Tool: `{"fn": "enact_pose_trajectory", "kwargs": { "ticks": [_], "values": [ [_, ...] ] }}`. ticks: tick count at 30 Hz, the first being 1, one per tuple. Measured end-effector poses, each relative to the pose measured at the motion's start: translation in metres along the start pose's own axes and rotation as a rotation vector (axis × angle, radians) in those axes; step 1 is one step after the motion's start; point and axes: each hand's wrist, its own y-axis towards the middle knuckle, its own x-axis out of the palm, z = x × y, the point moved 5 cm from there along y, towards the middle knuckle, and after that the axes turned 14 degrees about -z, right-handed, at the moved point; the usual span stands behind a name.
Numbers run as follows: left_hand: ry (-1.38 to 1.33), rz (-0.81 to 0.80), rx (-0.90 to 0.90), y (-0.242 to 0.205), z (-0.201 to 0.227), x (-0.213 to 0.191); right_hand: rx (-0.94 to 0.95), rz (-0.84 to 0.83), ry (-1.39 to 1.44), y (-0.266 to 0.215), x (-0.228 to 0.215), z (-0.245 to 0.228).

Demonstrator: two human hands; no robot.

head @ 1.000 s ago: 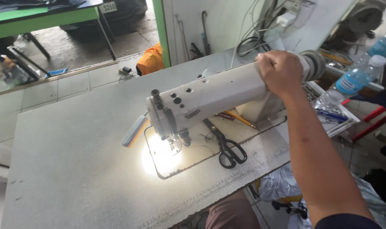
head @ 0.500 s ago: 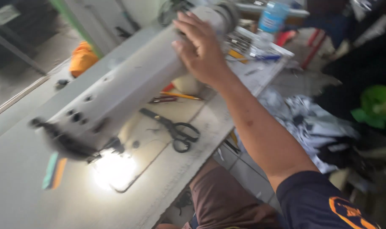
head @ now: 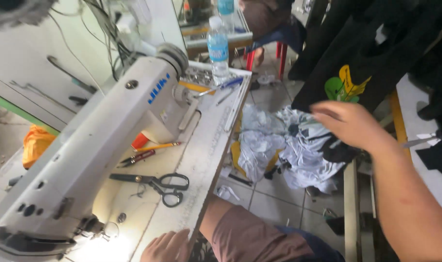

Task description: Cutting a strip of black fabric with scissors at a sewing workstation.

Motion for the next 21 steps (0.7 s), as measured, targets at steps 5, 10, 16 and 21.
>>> {"fn": "enact_pose_trajectory", "kwargs": {
  "ticks": [5, 10, 16, 21],
  "values": [
    [-0.185, 0.013, -0.139, 0.009, -0.006, -0.002, 0.287, 0.172, 0.048, -0.055, -0.006, 0.05],
    [-0.466, -0.243, -0.433, -0.011, -0.017, -0.027, 0.311, 0.159, 0.073, -0.053, 0.017, 0.037],
    [-0.555, -0.222, -0.504, -0.012, -0.024, -0.023, 0.222, -0.079, -0.082, -0.048, 0.045, -0.043],
    [-0.564, 0.004, -0.529, -0.017, -0.027, -0.022, 0.119, -0.212, -0.233, -0.064, 0.062, -0.01]
  ]
}}
